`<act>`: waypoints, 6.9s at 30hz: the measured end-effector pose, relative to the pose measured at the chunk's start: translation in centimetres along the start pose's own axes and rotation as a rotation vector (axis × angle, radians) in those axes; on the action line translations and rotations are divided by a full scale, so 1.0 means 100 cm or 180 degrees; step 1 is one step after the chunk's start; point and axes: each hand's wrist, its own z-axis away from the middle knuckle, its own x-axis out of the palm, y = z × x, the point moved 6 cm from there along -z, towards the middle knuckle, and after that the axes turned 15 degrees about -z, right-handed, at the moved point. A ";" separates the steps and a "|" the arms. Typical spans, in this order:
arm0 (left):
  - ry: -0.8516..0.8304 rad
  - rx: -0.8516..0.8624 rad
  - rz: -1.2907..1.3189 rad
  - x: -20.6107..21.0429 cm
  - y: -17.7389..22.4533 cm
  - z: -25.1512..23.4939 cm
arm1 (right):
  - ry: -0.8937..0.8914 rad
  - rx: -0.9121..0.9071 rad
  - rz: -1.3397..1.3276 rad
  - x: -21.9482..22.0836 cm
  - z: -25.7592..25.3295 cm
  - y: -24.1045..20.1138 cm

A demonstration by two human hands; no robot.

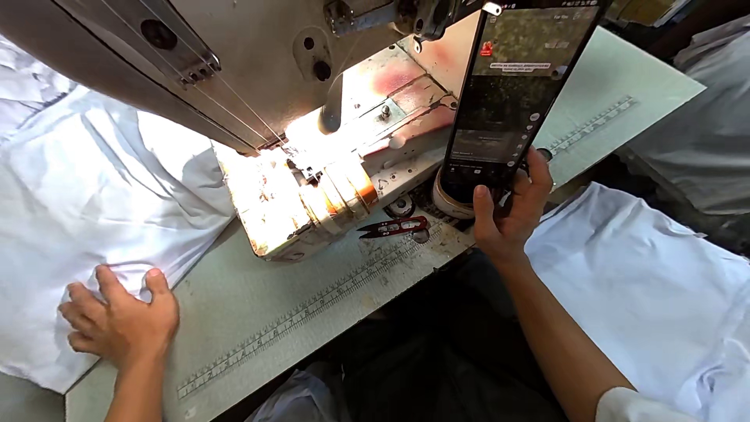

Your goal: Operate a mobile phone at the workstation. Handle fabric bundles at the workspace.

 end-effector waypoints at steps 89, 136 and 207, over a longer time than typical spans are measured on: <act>0.0014 0.0013 0.0079 -0.002 0.001 0.002 | -0.0080 0.0151 0.0060 0.000 -0.002 0.003; 0.0025 0.0008 0.0040 -0.002 0.001 0.001 | -0.0036 0.0229 0.0091 0.000 -0.001 0.004; 0.0035 0.0007 0.0036 -0.001 0.001 0.000 | -0.0043 0.0239 0.0218 0.000 0.000 0.004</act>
